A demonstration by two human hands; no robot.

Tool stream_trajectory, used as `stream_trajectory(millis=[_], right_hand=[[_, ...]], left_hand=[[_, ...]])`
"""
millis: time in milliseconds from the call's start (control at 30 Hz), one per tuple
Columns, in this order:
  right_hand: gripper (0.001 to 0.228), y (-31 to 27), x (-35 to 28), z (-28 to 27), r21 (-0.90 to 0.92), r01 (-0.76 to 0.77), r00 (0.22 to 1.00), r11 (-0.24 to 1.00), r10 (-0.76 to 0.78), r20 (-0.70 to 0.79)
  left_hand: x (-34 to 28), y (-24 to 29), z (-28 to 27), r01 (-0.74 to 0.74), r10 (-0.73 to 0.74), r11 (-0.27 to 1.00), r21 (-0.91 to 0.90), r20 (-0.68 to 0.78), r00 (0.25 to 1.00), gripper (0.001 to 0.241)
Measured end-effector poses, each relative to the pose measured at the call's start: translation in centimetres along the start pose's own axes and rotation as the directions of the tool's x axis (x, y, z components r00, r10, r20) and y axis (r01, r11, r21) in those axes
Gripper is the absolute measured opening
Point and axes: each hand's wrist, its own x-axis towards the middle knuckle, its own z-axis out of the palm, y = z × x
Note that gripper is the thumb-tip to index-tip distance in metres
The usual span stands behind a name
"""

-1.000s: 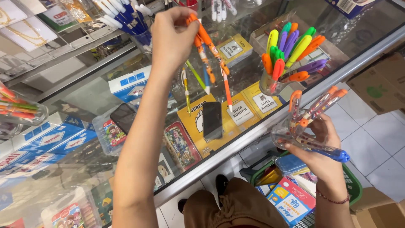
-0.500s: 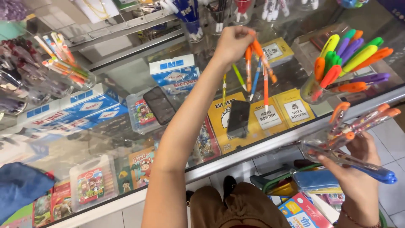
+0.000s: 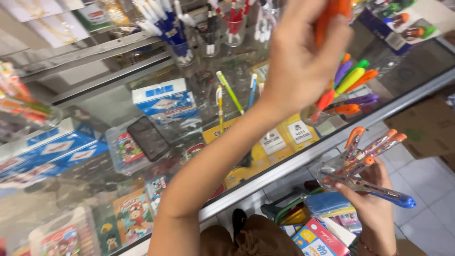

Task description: Cleaning the glass surface of a stationery counter and organizing pens into holders.

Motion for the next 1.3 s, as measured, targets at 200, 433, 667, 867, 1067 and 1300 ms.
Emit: stream_trajectory(millis=[200, 433, 667, 867, 1067, 1300], right_hand=[[0.08, -0.2, -0.5, -0.7, 0.069, -0.011, 0.999, 0.998, 0.013, -0.034], [0.077, -0.6, -0.8, -1.1, 0.02, -0.006, 0.999, 1.0, 0.007, -0.041], [0.086, -1.2, -0.3, -0.8, -0.051, 0.027, 0.999, 0.998, -0.029, -0.043], [0.088, -2.1, 0.4, 0.9, 0.096, 0.053, 0.998, 0.994, -0.055, 0.019], [0.092, -5.2, 0.7, 4.9, 0.006, 0.124, 0.991, 0.992, -0.124, 0.047], [0.086, -6.2, 2.6, 10.3, 0.054, 0.073, 0.997, 0.996, -0.074, 0.017]], left_hand=[[-2.2, -1.1, 2.4, -0.054, 0.03, 0.995, 0.088, 0.256, 0.966, 0.023], [-3.9, -5.5, 0.7, -0.072, -0.032, 0.98, 0.187, 0.501, 0.865, 0.032], [-4.4, -5.9, -2.0, -0.479, 0.091, 0.784, 0.395, 0.69, 0.718, 0.035], [-2.8, -2.7, -4.2, -0.556, 0.028, 0.573, 0.602, 0.664, 0.747, 0.044], [-3.0, -4.7, -11.0, -0.008, -0.63, 0.002, 1.0, 0.008, 0.776, 0.042], [-5.7, -8.6, -11.5, 0.038, -0.657, 0.013, 0.999, -0.02, 0.754, 0.034]])
